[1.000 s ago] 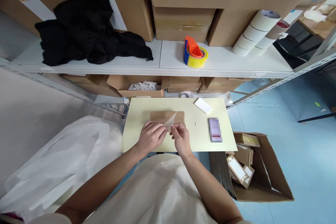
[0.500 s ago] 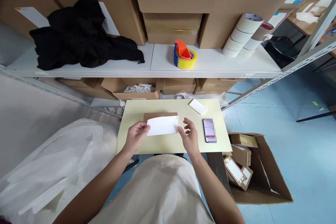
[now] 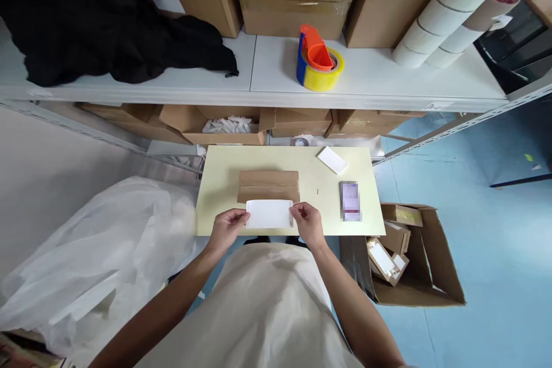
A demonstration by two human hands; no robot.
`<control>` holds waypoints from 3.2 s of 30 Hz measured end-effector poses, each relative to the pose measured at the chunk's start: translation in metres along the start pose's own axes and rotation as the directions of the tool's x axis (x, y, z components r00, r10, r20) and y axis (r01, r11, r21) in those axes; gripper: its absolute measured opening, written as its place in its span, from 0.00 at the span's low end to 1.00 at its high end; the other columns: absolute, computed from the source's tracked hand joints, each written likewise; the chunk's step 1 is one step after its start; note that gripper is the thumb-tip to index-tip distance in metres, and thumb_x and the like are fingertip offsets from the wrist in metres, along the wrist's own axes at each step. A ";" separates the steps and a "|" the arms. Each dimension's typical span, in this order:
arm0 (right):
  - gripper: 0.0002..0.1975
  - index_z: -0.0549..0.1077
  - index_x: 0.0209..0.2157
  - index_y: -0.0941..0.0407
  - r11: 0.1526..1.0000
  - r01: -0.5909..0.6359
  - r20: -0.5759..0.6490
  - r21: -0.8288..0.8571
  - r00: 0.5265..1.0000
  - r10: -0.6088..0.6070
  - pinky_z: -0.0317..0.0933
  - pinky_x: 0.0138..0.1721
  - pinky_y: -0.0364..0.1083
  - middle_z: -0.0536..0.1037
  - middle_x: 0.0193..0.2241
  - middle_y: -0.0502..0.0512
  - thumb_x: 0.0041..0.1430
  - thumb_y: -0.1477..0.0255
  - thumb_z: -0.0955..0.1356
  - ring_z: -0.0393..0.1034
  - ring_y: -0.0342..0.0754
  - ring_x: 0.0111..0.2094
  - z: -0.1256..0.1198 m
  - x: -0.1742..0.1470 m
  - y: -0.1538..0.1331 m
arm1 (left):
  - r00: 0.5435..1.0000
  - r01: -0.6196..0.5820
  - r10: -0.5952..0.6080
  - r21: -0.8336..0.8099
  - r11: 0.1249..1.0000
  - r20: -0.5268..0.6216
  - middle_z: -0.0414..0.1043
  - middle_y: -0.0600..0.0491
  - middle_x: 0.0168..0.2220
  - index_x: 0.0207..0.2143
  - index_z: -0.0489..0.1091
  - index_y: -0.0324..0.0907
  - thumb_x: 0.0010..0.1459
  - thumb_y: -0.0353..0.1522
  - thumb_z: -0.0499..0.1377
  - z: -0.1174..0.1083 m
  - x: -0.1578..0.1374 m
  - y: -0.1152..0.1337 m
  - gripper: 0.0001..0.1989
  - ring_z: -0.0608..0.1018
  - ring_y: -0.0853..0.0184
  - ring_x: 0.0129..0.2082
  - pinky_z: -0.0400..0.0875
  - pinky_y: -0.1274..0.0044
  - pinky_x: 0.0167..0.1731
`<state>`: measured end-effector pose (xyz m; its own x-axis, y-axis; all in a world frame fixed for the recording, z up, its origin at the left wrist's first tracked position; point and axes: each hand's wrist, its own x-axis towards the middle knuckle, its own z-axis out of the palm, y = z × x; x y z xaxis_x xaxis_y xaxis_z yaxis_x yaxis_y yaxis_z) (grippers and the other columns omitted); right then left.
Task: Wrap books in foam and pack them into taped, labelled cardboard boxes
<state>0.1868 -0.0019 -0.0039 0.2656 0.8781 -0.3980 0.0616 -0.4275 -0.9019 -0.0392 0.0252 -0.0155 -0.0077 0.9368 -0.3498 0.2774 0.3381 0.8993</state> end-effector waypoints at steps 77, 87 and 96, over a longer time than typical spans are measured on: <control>0.35 0.45 0.65 0.60 0.212 0.346 0.212 -0.914 0.853 -0.477 0.45 0.60 0.60 0.51 0.64 0.64 0.63 0.55 0.55 0.43 0.58 0.65 0.066 0.016 0.066 | 0.644 -0.756 0.409 0.619 0.212 0.647 0.43 0.47 0.67 0.64 0.48 0.48 0.56 0.47 0.54 -0.024 0.063 -0.038 0.36 0.47 0.52 0.66 0.40 0.51 0.60; 0.28 0.63 0.58 0.59 0.450 0.352 0.065 -0.821 0.840 -0.539 0.55 0.56 0.60 0.61 0.60 0.67 0.60 0.59 0.60 0.53 0.60 0.61 0.064 0.004 0.072 | 0.900 -0.432 0.328 0.491 0.756 0.287 0.41 0.40 0.67 0.66 0.40 0.44 0.60 0.41 0.50 -0.017 0.070 -0.062 0.35 0.48 0.48 0.65 0.58 0.55 0.54; 0.31 0.63 0.57 0.62 0.886 0.010 -0.411 -0.463 0.884 -0.224 0.66 0.44 0.53 0.71 0.51 0.70 0.61 0.56 0.56 0.71 0.55 0.47 0.036 0.030 0.063 | 0.950 -0.205 0.122 0.277 0.939 0.289 0.57 0.36 0.61 0.64 0.45 0.36 0.54 0.38 0.58 -0.020 0.091 -0.072 0.39 0.63 0.53 0.60 0.61 0.63 0.55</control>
<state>0.1643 0.0050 -0.0781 0.6159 0.7837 -0.0806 0.5030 -0.4700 -0.7253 -0.0793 0.0878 -0.1063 0.3042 0.9047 -0.2983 0.5282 0.1004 0.8432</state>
